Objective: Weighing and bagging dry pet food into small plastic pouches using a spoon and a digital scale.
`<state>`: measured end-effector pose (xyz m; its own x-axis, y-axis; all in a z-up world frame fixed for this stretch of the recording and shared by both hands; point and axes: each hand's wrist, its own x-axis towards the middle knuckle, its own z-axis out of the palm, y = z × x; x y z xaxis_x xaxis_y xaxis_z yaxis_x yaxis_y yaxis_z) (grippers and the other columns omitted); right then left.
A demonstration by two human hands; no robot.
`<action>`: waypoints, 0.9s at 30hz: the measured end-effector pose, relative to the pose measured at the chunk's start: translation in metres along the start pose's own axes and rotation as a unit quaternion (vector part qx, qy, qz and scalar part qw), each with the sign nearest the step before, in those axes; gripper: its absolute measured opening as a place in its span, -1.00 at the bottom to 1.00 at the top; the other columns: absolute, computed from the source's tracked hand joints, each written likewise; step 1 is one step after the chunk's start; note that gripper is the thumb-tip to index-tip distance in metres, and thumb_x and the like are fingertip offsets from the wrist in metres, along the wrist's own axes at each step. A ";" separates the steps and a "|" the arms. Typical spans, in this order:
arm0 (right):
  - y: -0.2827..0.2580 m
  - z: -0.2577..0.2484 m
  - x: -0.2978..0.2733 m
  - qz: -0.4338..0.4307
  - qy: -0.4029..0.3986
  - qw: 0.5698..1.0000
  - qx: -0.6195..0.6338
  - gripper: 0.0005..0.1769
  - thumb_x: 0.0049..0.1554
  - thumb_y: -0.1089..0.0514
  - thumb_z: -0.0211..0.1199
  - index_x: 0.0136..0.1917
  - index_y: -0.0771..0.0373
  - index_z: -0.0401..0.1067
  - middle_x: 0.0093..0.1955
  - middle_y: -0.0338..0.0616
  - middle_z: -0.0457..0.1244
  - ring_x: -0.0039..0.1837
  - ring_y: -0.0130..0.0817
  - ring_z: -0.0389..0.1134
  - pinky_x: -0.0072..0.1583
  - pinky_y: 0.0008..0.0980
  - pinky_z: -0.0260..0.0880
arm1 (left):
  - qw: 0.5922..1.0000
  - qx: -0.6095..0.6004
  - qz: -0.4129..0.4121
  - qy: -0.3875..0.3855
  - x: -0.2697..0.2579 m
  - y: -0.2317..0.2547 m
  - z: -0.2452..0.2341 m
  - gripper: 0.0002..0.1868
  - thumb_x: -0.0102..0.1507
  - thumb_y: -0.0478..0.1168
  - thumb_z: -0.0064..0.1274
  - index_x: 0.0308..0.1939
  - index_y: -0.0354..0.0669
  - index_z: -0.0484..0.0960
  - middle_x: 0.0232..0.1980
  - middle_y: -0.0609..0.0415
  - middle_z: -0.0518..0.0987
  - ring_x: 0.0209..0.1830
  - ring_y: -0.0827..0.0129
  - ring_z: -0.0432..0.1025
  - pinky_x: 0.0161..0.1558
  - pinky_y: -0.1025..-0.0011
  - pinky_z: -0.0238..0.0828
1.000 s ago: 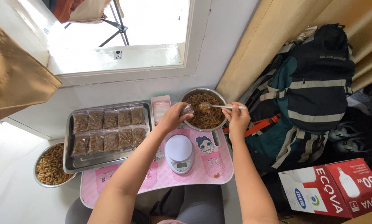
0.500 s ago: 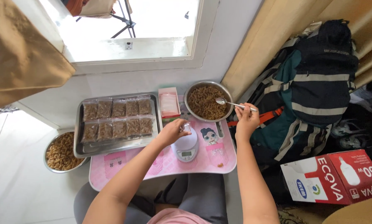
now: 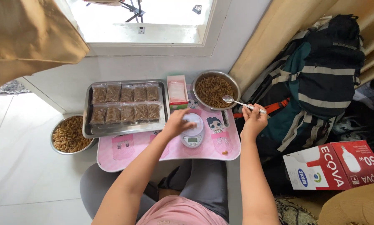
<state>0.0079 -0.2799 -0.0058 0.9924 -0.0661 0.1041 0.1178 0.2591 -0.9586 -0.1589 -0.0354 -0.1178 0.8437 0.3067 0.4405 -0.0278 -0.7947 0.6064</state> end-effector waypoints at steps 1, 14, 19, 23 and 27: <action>0.001 -0.002 -0.001 0.000 0.000 1.000 0.000 -0.80 0.42 0.16 -0.05 0.20 0.26 0.32 0.12 0.14 0.37 0.11 -0.06 0.50 0.18 -0.23 0.64 | 1.000 0.000 0.000 0.000 -0.002 -0.009 -0.007 -0.21 0.10 0.16 0.34 0.33 -0.04 0.49 0.03 -0.01 0.64 0.10 0.02 0.50 0.13 0.07 0.43; 0.011 -0.005 -0.017 0.020 0.015 0.999 0.032 -0.79 0.41 0.15 -0.06 0.21 0.27 0.30 0.12 0.18 0.36 0.11 0.01 0.51 0.19 -0.18 0.65 | 0.973 -0.041 -0.161 0.160 -0.055 -0.046 -0.121 -0.41 0.29 0.21 0.21 0.29 0.06 0.55 0.04 0.10 0.66 0.12 0.18 0.53 0.21 0.18 0.41; 0.010 -0.003 -0.018 0.017 0.011 0.999 0.025 -0.79 0.42 0.15 -0.07 0.22 0.27 0.29 0.12 0.18 0.36 0.10 0.01 0.52 0.18 -0.17 0.65 | 0.970 -0.045 -0.171 0.165 -0.058 -0.044 -0.117 -0.41 0.28 0.24 0.20 0.28 0.08 0.56 0.04 0.13 0.66 0.12 0.22 0.54 0.21 0.19 0.41; 0.008 -0.002 -0.015 0.011 -0.002 1.000 0.004 -0.80 0.42 0.16 -0.06 0.21 0.26 0.32 0.13 0.15 0.36 0.11 -0.02 0.51 0.17 -0.17 0.65 | 0.974 -0.050 -0.166 0.148 -0.049 -0.036 -0.106 -0.40 0.29 0.23 0.20 0.28 0.03 0.56 0.04 0.09 0.65 0.13 0.16 0.53 0.22 0.16 0.41; 0.023 0.001 0.002 -0.001 -0.031 0.998 -0.046 -0.82 0.41 0.19 -0.01 0.19 0.28 0.36 0.10 0.15 0.36 0.12 -0.04 0.49 0.17 -0.16 0.62 | 0.976 -0.063 -0.160 0.131 -0.037 -0.032 -0.088 -0.39 0.26 0.23 0.23 0.27 0.03 0.57 0.03 0.09 0.65 0.13 0.17 0.54 0.22 0.17 0.42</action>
<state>0.0124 -0.2733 -0.0280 0.9928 -0.0065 0.1200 0.1194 0.1695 -0.9783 -0.2362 0.0248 -0.0954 0.6544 0.6650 0.3599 0.1350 -0.5710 0.8098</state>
